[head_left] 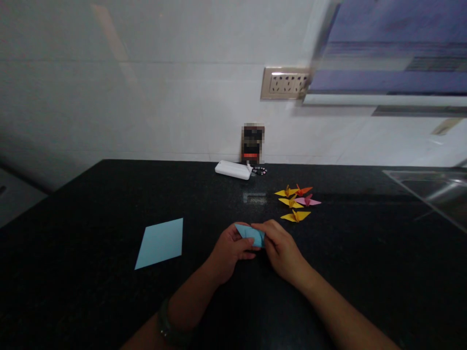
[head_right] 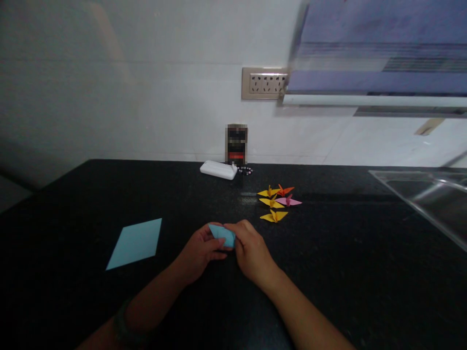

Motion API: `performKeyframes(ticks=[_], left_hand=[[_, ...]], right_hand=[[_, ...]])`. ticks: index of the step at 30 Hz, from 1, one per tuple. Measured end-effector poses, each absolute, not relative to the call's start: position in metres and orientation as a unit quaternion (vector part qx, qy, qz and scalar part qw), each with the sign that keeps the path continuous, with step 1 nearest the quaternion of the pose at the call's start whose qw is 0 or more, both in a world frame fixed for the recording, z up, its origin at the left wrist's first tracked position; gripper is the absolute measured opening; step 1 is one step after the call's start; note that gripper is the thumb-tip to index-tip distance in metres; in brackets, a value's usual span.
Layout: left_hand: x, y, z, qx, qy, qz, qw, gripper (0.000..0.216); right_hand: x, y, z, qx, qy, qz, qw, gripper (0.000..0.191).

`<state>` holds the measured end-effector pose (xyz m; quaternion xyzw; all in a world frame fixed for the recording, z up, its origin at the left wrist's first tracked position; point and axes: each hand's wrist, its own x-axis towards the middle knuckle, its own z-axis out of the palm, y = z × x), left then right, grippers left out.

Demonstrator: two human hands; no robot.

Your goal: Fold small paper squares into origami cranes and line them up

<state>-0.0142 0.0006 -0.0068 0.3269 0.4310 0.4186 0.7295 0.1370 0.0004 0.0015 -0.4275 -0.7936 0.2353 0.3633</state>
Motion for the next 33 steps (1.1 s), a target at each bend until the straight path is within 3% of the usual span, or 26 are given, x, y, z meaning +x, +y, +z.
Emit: performKeyframes(ticks=[7, 13, 16, 25, 33], left_hand=[[-0.017, 0.003, -0.007, 0.323, 0.440, 0.389, 0.742, 0.022], [-0.020, 0.002, -0.007, 0.402, 0.422, 0.318, 0.748, 0.024], [-0.018, -0.001, -0.006, 0.419, 0.409, 0.299, 0.753, 0.023], [-0.017, -0.001, -0.006, 0.367, 0.412, 0.364, 0.751, 0.021], [-0.017, 0.001, -0.009, 0.359, 0.417, 0.378, 0.744, 0.023]], right_hand=[[0.144, 0.004, 0.008, -0.403, -0.780, 0.319, 0.356, 0.034], [0.144, 0.011, 0.005, -0.487, -0.582, 0.504, 0.412, 0.017], [0.144, 0.012, 0.007, -0.498, -0.540, 0.543, 0.406, 0.019], [0.146, 0.012, 0.006, -0.480, -0.582, 0.517, 0.405, 0.016], [0.149, 0.013, 0.002, -0.467, -0.682, 0.372, 0.422, 0.005]])
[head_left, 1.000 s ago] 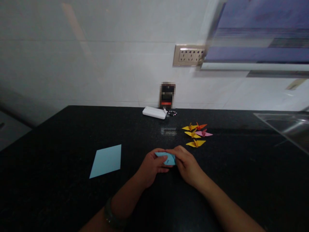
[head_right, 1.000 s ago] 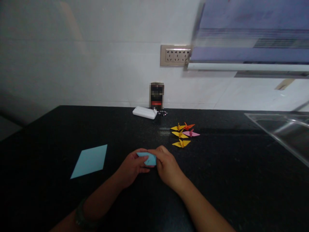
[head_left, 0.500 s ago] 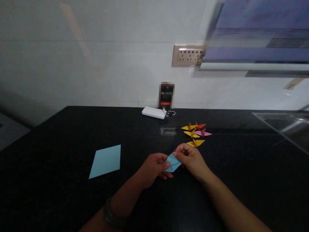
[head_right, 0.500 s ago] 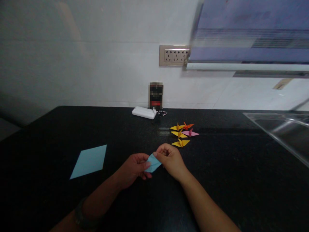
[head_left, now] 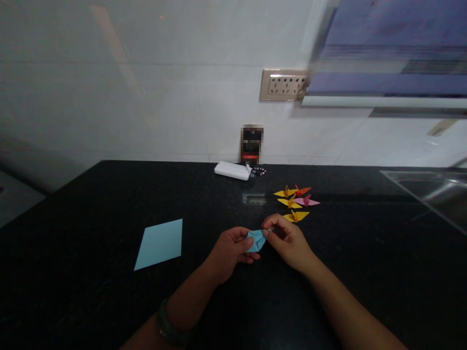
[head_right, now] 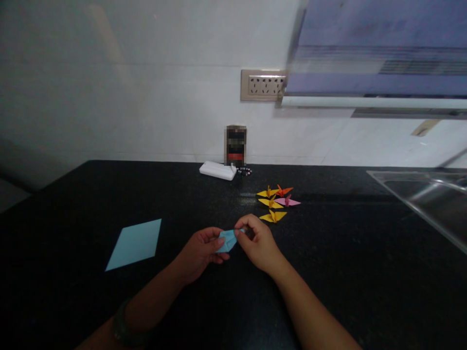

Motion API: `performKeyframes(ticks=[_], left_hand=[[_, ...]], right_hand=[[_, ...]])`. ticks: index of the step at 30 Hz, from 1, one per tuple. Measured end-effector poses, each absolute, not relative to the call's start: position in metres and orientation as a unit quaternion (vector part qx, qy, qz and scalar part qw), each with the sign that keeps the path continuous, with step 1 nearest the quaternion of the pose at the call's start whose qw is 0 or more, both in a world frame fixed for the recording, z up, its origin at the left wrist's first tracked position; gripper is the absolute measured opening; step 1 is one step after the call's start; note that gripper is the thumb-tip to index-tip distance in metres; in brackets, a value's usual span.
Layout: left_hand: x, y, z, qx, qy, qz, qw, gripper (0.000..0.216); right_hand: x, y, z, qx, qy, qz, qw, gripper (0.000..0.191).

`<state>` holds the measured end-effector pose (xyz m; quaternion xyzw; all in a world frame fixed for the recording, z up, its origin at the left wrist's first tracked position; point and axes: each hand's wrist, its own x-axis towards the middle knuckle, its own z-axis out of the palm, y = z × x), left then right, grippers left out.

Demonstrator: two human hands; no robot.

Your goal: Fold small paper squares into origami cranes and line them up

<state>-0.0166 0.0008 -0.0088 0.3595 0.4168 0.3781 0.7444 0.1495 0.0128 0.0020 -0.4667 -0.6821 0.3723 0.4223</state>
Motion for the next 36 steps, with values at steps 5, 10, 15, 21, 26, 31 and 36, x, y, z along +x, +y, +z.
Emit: performKeyframes(ticks=[5, 10, 15, 21, 26, 31, 36], left_hand=[[-0.0158, 0.0016, -0.0082, 0.361, 0.421, 0.376, 0.742, 0.025], [-0.0158, 0.0018, -0.0083, 0.363, 0.424, 0.378, 0.739, 0.023], [-0.0153, 0.0012, -0.0049, 0.355, 0.431, 0.375, 0.740, 0.024], [-0.0136, 0.0007, -0.0039, 0.368, 0.431, 0.374, 0.734, 0.025], [-0.0117, 0.0005, -0.0054, 0.429, 0.462, 0.355, 0.691, 0.022], [-0.0100, 0.0001, -0.0034, 0.467, 0.492, 0.371, 0.635, 0.020], [-0.0102, 0.0010, -0.0033, 0.453, 0.486, 0.396, 0.634, 0.018]], right_hand=[[0.1515, 0.0131, 0.0067, -0.418, -0.765, 0.278, 0.403, 0.010], [0.1522, 0.0126, 0.0082, -0.414, -0.770, 0.257, 0.413, 0.008], [0.1540, 0.0132, 0.0063, -0.386, -0.789, 0.257, 0.403, 0.017], [0.1544, 0.0148, 0.0046, -0.423, -0.775, 0.254, 0.395, 0.016], [0.1529, 0.0161, 0.0046, -0.461, -0.753, 0.261, 0.391, 0.007], [0.1512, 0.0123, 0.0106, -0.456, -0.752, 0.276, 0.389, 0.012], [0.1504, 0.0116, 0.0087, -0.449, -0.739, 0.327, 0.382, 0.008]])
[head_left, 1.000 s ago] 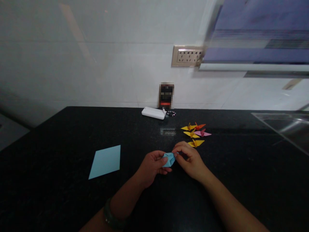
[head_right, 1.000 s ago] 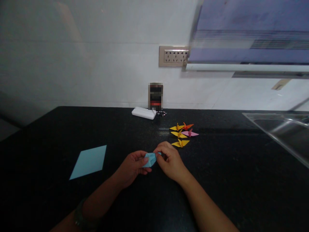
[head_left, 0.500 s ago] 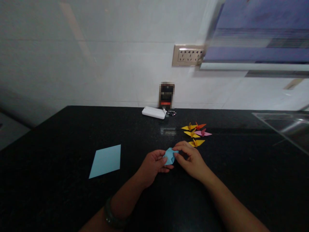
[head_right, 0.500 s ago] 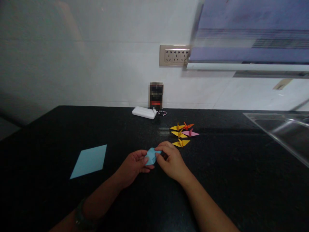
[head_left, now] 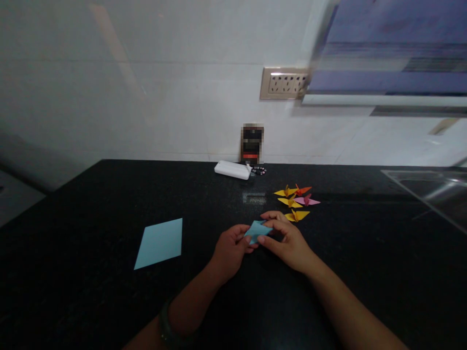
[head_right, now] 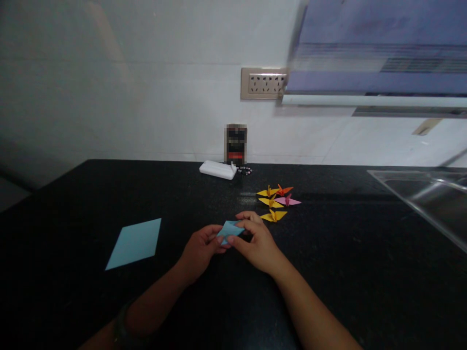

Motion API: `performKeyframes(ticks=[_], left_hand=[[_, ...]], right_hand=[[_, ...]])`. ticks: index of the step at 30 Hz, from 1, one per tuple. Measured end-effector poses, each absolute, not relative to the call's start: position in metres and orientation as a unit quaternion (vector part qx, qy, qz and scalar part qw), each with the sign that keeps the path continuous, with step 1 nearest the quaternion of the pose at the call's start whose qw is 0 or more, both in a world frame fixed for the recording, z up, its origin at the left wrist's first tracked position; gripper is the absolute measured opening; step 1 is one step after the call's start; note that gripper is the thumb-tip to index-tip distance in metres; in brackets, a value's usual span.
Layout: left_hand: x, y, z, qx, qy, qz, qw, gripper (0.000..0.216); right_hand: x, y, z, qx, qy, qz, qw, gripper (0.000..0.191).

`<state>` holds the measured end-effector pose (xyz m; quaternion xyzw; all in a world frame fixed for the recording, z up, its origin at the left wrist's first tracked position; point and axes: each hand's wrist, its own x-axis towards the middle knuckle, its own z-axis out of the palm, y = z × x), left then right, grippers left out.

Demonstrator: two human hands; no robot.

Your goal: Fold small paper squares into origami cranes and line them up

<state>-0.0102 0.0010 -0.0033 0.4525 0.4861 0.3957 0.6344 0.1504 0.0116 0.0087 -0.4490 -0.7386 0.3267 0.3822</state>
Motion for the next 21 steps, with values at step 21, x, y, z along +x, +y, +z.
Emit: performKeyframes(ticks=[21], left_hand=[[-0.0095, -0.0021, -0.0038, 0.488, 0.452, 0.376, 0.645, 0.012]], right_hand=[[0.1406, 0.0053, 0.0015, -0.474, -0.695, 0.294, 0.453, 0.018]])
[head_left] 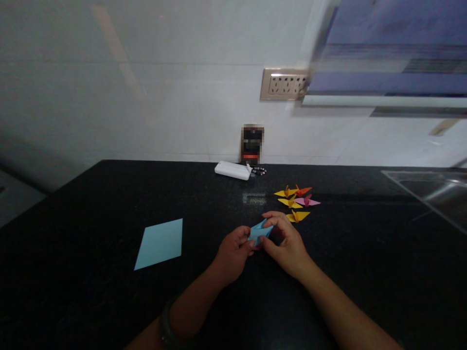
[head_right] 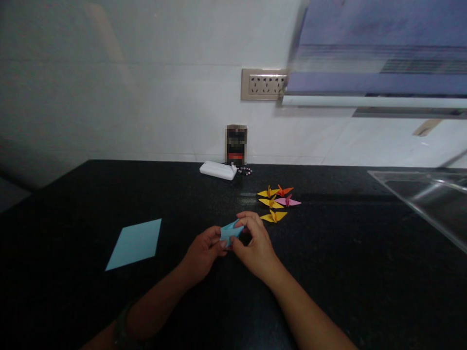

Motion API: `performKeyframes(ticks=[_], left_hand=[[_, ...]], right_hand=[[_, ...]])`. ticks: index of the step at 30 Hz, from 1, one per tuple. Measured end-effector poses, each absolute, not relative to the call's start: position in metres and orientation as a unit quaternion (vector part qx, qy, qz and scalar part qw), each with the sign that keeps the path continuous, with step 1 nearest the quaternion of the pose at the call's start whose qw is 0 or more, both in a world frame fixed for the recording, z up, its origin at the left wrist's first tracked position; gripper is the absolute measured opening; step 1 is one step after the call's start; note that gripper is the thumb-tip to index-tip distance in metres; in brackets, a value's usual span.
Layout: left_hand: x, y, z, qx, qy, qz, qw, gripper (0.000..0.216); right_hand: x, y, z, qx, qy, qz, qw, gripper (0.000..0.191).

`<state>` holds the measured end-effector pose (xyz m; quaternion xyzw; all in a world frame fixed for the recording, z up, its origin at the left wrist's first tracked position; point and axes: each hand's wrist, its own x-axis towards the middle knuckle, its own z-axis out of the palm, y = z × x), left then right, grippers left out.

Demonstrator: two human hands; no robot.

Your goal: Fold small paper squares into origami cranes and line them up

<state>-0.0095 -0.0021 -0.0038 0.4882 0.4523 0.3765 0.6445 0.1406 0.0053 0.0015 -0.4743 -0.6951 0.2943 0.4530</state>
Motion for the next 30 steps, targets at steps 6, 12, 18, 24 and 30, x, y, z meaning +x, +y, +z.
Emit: performKeyframes(ticks=[6, 12, 18, 24, 30], left_hand=[[-0.009, -0.001, -0.004, 0.476, 0.463, 0.381, 0.643, 0.011], [-0.009, -0.001, -0.006, 0.491, 0.466, 0.378, 0.632, 0.010], [-0.010, -0.001, -0.006, 0.498, 0.469, 0.376, 0.625, 0.010], [-0.011, -0.001, -0.004, 0.440, 0.452, 0.363, 0.686, 0.019], [-0.015, -0.003, -0.006, 0.418, 0.377, 0.347, 0.750, 0.029]], right_hand=[[0.140, 0.008, 0.001, -0.464, -0.640, 0.379, 0.482, 0.017], [0.141, 0.007, 0.006, -0.476, -0.683, 0.328, 0.446, 0.013], [0.149, 0.008, 0.014, -0.441, -0.747, 0.287, 0.407, 0.016], [0.161, 0.014, 0.018, -0.383, -0.747, 0.367, 0.400, 0.013], [0.163, 0.016, 0.015, -0.373, -0.679, 0.471, 0.422, 0.010]])
